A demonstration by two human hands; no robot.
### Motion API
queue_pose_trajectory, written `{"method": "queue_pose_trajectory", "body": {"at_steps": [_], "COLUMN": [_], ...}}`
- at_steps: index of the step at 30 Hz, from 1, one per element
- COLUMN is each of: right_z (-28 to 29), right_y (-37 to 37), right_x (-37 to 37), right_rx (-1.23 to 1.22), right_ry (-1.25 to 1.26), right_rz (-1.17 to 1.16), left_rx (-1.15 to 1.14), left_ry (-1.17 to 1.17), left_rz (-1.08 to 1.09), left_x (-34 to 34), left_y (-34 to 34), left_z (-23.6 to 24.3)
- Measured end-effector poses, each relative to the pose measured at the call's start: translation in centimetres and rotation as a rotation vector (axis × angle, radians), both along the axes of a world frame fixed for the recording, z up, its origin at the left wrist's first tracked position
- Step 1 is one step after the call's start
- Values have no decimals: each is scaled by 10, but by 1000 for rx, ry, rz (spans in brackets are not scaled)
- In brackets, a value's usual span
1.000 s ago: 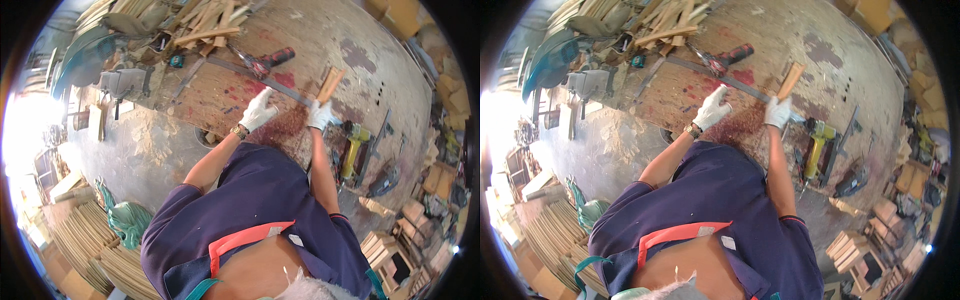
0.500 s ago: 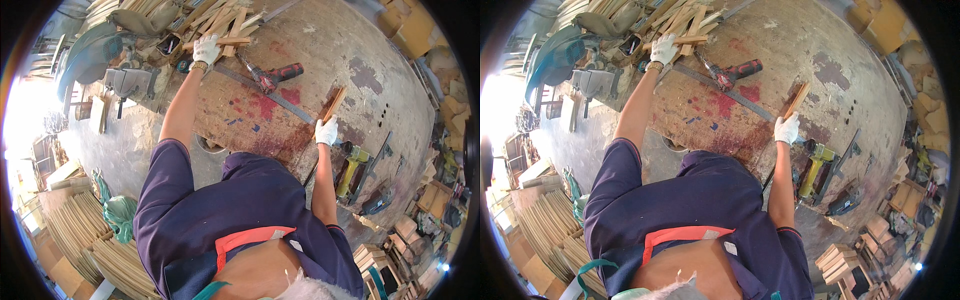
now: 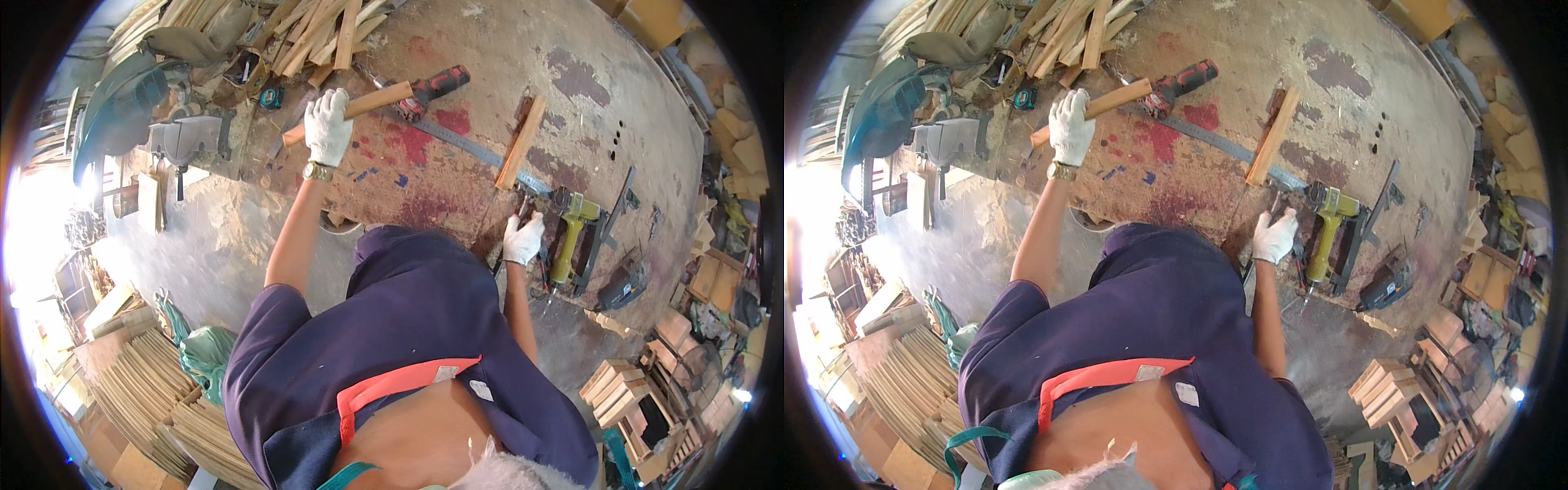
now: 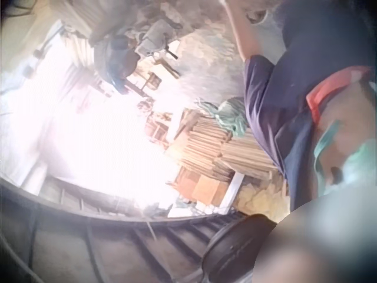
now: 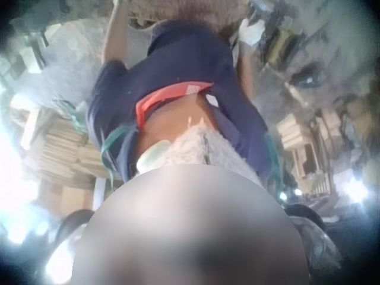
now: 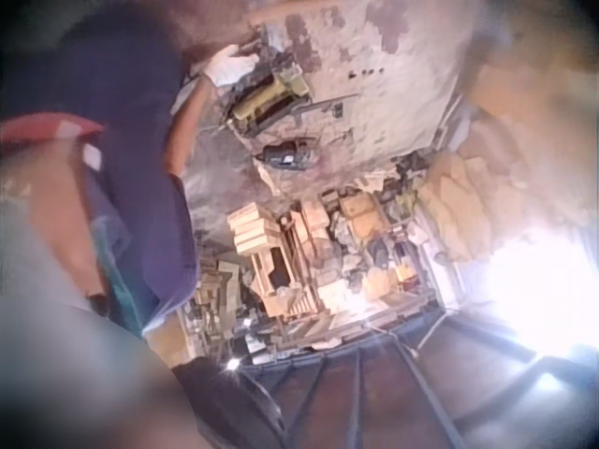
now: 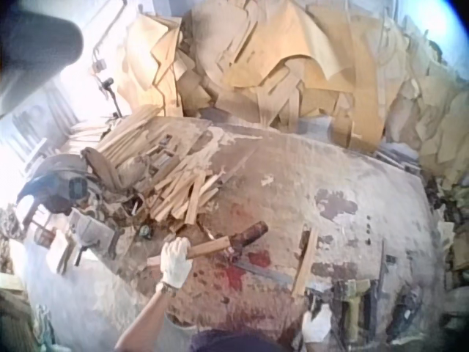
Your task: The person uses a miter saw to cut multiple pieces of wood into smaller segments. They position each piece, operate the saw, and collect the cut pieces, stacking them on the workbench.
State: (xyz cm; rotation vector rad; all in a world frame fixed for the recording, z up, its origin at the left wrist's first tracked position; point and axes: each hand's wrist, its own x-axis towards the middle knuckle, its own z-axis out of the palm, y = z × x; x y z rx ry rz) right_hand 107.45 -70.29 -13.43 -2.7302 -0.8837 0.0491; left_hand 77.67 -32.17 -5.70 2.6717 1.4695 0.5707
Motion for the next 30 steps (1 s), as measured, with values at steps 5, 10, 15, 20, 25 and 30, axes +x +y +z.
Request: {"method": "queue_pose_trajectory", "body": {"at_steps": [5,10,15,20,25,30], "right_z": [-14,11,45,52,39,12], "right_y": [-13,0,18,53,71,70], "right_x": [-7,-16,-33,-46,-58,-55], "right_rx": [-61,179,312,103,454,138], "right_ry": [62,217,457,553,338,426], "right_rz": [36,-65,354,335,428,493], "left_rx": [-179,-386,-606,-638,-634,-580], "left_ry": [-78,122,344,340,319,297], "left_rz": [-45,-176,-107,-60,-31,-36], "left_x": [2,13,23,26,27,24], "left_y": [-64,-133,-175,-176,-178,-180], "left_z": [-10,-32,-48,-52,-59,-68]}}
